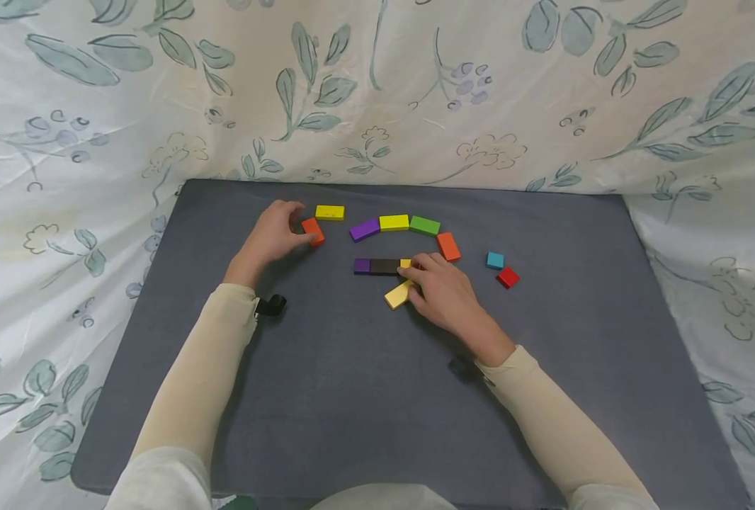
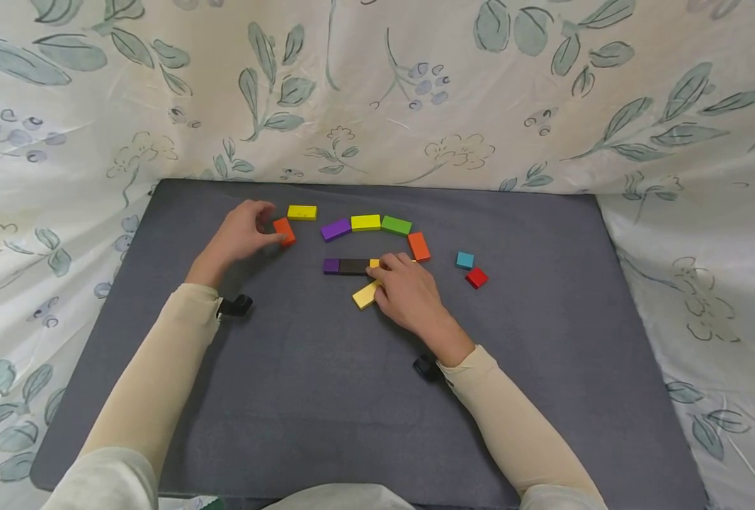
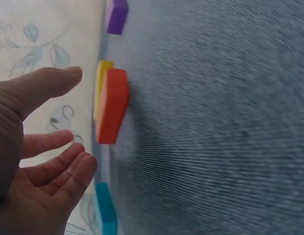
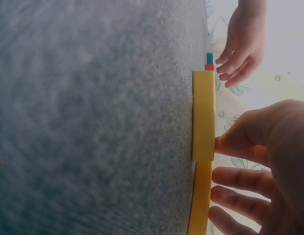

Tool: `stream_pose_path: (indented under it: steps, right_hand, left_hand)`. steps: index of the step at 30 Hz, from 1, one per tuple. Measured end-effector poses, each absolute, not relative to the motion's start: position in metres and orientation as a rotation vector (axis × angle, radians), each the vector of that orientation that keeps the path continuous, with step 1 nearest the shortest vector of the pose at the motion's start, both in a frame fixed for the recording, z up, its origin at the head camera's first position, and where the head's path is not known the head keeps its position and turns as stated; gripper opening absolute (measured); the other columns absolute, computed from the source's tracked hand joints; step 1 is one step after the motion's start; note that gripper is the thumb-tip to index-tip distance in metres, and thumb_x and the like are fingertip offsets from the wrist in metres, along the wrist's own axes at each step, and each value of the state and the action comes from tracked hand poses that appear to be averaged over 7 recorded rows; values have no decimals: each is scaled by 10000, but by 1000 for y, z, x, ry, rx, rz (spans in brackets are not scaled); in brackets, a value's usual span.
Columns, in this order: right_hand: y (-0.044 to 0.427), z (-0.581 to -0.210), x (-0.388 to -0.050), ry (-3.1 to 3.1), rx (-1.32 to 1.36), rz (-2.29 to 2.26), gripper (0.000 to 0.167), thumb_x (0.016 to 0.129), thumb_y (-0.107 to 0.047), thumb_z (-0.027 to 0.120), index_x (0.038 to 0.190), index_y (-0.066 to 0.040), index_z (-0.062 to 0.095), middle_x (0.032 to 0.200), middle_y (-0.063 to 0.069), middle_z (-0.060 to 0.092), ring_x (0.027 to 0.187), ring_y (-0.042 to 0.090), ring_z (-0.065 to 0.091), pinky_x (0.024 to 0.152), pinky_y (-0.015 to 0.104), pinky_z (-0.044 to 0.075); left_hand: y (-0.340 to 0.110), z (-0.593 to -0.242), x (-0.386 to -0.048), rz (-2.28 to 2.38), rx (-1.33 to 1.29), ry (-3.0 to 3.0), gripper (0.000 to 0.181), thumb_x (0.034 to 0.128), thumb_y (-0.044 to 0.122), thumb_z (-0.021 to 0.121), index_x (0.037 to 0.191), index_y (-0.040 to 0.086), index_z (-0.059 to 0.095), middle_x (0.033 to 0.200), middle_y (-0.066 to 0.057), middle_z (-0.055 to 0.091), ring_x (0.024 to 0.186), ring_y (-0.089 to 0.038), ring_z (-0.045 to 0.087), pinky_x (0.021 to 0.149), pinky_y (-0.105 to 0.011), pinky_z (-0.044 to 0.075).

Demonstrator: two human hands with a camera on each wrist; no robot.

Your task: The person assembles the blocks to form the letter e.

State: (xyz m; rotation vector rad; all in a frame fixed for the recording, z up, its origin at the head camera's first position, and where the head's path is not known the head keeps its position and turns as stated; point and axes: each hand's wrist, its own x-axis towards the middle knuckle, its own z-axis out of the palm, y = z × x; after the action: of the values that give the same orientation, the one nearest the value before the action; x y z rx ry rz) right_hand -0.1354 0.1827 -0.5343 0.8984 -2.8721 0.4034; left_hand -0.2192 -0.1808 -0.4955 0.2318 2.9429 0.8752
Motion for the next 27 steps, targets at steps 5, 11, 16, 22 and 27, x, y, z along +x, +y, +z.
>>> stream_pose_path:
  steps: [5, 11, 16, 22, 27]
  right_hand:
    - [183, -534, -136, -2878, 897, 397, 431, 1021, -181, 705, 1452, -189, 728, 1355, 71, 626, 1200, 250, 533, 881, 412, 568]
    - [184, -535, -136, -2863, 905, 398, 425, 1022, -180, 703, 1446, -184, 731, 1341, 69, 631, 1175, 248, 538, 857, 405, 563]
    - [184, -535, -135, -2865, 901, 402, 423, 1021, -173, 703, 1442, -186, 734, 1337, 68, 632, 1181, 247, 541, 854, 405, 565]
    - [184, -536, -134, -2878, 894, 395, 426, 1020, -174, 698, 1444, -190, 734, 1344, 67, 629, 1193, 245, 536, 858, 404, 567]
    - [185, -537, -133, -2865, 902, 394, 422, 1015, -169, 693, 1434, -186, 741, 1341, 69, 632, 1207, 245, 543, 855, 400, 573]
  left_hand:
    - [-182, -503, -220, 886, 239, 2907, 784, 961, 322, 852, 1548, -55, 494, 1417, -247, 547, 1254, -386, 516, 1103, -550, 447]
    - [-180, -508, -221, 874, 225, 2896, 758, 956, 307, 860, 1525, -55, 514, 1407, -250, 546, 1245, -393, 527, 1109, -548, 449]
    - [-177, -509, -221, 854, 195, 2892, 739, 960, 287, 860, 1518, -58, 518, 1387, -247, 544, 1225, -389, 527, 1109, -540, 451]
    - [-179, -513, -222, 839, 220, 2908, 700, 964, 278, 851, 1495, -64, 550, 1372, -245, 554, 1211, -391, 532, 1104, -545, 451]
    - [-182, -518, -219, 865, 271, 2909, 669, 964, 258, 837, 1477, -71, 562, 1366, -243, 551, 1203, -394, 537, 1087, -547, 459]
